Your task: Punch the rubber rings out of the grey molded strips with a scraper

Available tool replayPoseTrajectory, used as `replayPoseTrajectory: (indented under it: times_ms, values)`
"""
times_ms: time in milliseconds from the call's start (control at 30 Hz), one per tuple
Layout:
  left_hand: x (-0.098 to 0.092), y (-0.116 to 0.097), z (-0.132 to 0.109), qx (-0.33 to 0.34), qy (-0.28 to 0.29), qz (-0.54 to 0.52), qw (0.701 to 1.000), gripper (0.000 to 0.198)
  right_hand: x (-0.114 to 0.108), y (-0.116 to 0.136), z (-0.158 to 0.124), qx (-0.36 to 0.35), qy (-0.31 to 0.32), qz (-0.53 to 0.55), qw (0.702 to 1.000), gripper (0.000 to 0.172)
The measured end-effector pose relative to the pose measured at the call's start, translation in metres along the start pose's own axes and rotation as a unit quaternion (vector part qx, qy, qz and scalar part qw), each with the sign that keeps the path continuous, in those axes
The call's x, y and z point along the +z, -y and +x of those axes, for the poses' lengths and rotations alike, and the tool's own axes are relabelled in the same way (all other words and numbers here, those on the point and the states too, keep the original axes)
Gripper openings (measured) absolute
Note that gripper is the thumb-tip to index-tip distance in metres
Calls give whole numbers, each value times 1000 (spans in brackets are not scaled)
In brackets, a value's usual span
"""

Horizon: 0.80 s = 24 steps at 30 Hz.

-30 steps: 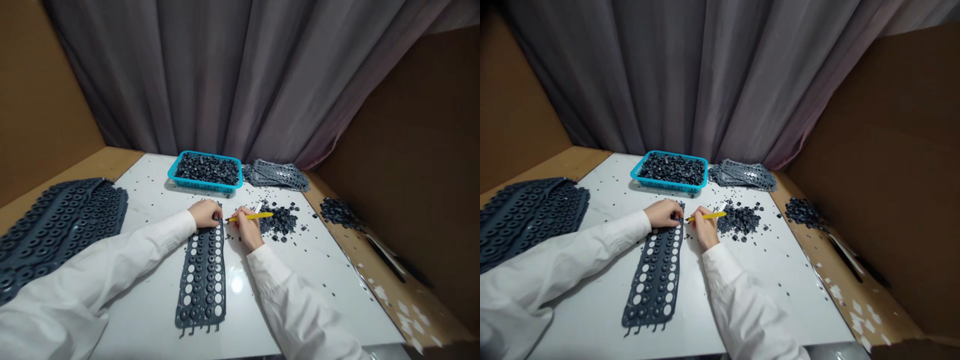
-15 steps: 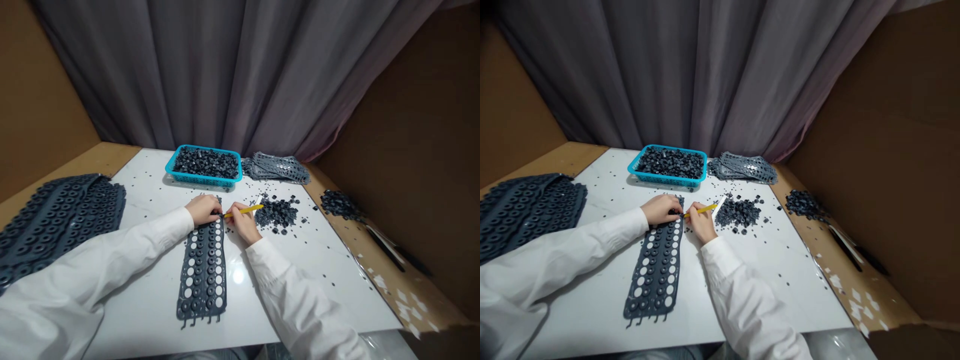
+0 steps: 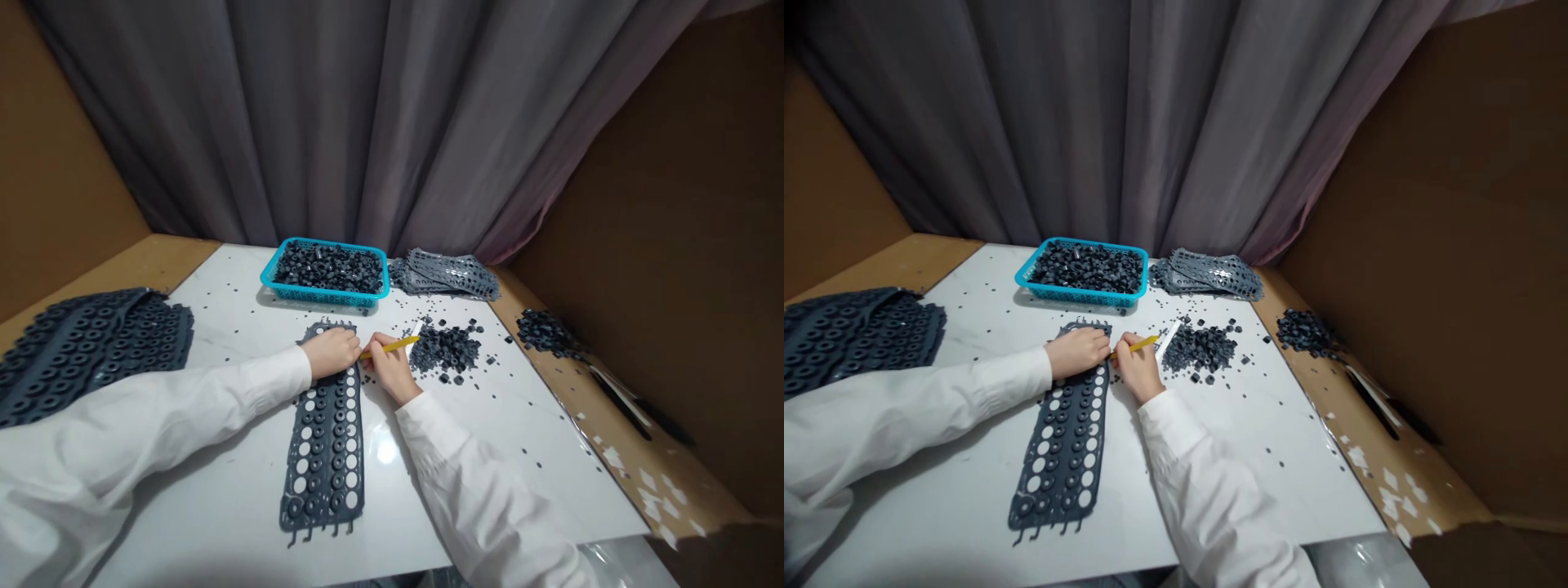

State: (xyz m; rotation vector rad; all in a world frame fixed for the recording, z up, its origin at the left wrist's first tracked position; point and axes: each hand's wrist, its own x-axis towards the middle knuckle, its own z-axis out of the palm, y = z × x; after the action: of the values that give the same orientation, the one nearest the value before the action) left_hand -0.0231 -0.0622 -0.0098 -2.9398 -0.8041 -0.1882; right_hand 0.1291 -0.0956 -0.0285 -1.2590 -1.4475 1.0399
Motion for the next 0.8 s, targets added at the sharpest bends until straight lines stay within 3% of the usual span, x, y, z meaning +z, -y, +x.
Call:
replayPoseTrajectory:
  times_ms: [167, 333, 600, 800]
  values:
    - [6, 13, -8, -56, -18, -101, 993, 14, 0, 0, 0, 4, 9, 2, 1000, 22]
    - [11, 21, -16, -137, -49, -244, 959, 16, 1, 0, 1, 2, 14, -19, 1000, 22]
    - [8, 20, -15, -132, -29, -232, 963, 18, 0, -3, 2, 5, 16, -26, 1000, 21]
    - [5, 25, -16, -159, -55, -262, 950, 18, 1, -5, 2, 3, 6, -27, 1000, 22]
